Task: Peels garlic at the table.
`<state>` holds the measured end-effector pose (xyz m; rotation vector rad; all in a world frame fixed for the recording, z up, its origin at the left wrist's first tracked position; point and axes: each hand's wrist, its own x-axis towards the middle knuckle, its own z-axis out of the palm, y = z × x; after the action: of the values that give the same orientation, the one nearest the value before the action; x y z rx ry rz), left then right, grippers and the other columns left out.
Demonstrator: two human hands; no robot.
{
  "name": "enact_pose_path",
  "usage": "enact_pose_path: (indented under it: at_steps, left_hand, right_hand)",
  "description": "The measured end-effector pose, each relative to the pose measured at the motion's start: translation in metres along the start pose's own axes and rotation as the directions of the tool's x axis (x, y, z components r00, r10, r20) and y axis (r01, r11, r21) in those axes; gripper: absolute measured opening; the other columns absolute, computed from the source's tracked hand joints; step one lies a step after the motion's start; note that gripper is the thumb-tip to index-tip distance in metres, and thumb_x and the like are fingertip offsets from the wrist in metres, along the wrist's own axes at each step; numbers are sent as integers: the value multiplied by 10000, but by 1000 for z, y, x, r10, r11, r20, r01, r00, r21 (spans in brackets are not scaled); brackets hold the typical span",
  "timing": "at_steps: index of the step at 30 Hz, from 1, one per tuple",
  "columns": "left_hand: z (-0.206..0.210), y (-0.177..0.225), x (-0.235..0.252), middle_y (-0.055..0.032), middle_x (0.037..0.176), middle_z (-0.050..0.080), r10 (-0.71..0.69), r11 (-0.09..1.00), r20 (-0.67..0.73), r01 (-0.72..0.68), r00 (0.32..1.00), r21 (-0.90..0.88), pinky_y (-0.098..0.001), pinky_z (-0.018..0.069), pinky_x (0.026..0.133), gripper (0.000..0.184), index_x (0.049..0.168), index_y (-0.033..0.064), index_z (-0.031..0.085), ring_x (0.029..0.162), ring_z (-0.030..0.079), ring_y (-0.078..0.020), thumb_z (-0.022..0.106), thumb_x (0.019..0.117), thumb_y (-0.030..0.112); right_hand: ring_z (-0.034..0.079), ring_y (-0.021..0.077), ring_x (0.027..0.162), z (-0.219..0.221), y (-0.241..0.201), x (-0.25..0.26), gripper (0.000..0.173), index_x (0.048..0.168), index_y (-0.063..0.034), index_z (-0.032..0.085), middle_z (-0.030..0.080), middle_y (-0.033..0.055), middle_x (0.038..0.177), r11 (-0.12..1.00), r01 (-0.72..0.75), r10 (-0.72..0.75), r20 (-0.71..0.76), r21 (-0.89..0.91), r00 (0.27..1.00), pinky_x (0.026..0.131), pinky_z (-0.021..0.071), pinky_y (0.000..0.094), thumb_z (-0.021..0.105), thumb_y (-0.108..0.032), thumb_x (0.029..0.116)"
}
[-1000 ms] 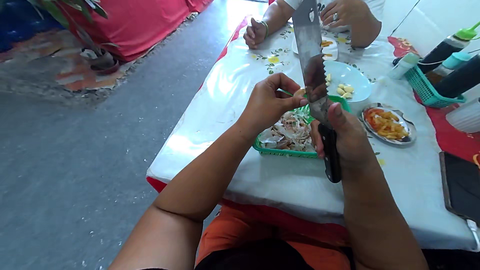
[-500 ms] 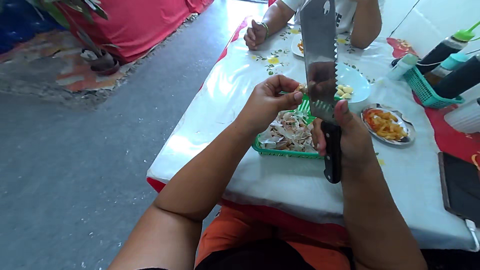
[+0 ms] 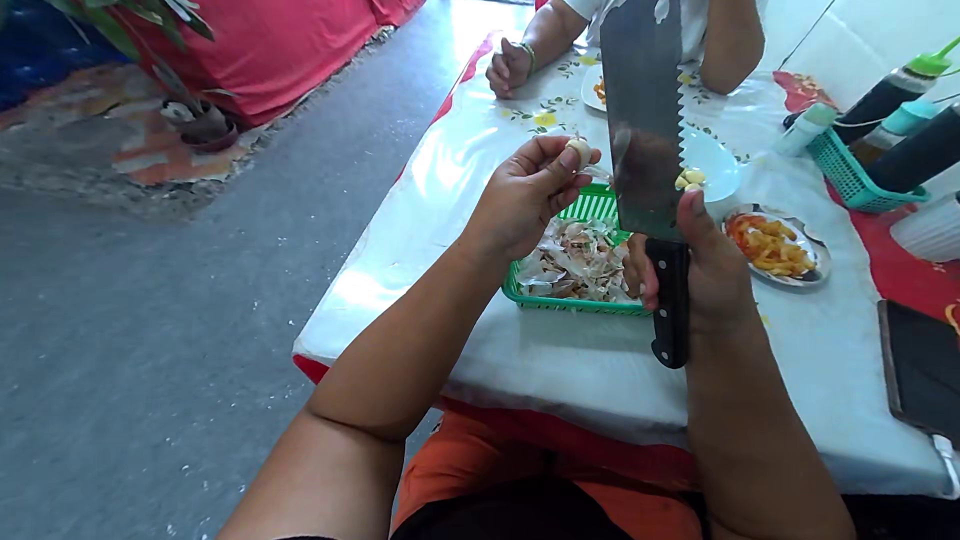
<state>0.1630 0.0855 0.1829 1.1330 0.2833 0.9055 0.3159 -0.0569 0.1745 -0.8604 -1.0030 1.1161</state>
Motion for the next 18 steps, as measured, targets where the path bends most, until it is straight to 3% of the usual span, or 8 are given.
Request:
enact_pose_path:
  at_steps: [5, 10, 14, 18]
  left_hand:
    - [-8, 5, 6, -23, 1090, 701, 12, 1000, -112, -15, 994, -28, -187, 561, 738, 115, 1153, 122, 562, 847, 677, -63, 471, 1097, 164]
    - [-1, 4, -1, -22, 1041, 712, 57, 948, 21, -61, 998, 313, -236, 588, 796, 142, 1161, 44, 627, 889, 693, -81, 585, 1026, 55]
    - [1, -3, -3, -9, 974, 711, 99, 908, 100, -131, 990, 399, -255, 600, 788, 149, 1138, 24, 678, 869, 692, -86, 636, 998, 49]
    - [2, -3, -4, -4, 951, 709, 138, 885, 106, -171, 985, 434, -258, 613, 782, 112, 1090, 32, 656, 838, 704, -87, 663, 980, 46]
  right_hand:
    - [561, 82, 428, -5, -2, 1, 538, 948, -95, 591, 557, 1, 572, 1000, 4, -4, -1, -11, 1000, 413, 534, 226, 321, -539, 1085]
    - [547, 85, 423, -4, -2, -1, 521, 951, -105, 578, 560, 7, 588, 1000, -11, 11, 69, -2, 998, 409, 525, 226, 379, -574, 1060]
    - [558, 68, 436, -3, -3, -5, 540, 1347, -133, 518, 569, -7, 617, 999, -16, 20, 81, -44, 996, 416, 524, 203, 418, -575, 1052]
    - [558, 57, 451, -3, -2, -3, 607, 1464, -132, 454, 578, -25, 630, 996, 2, 8, 111, -87, 994, 427, 523, 196, 439, -572, 1046]
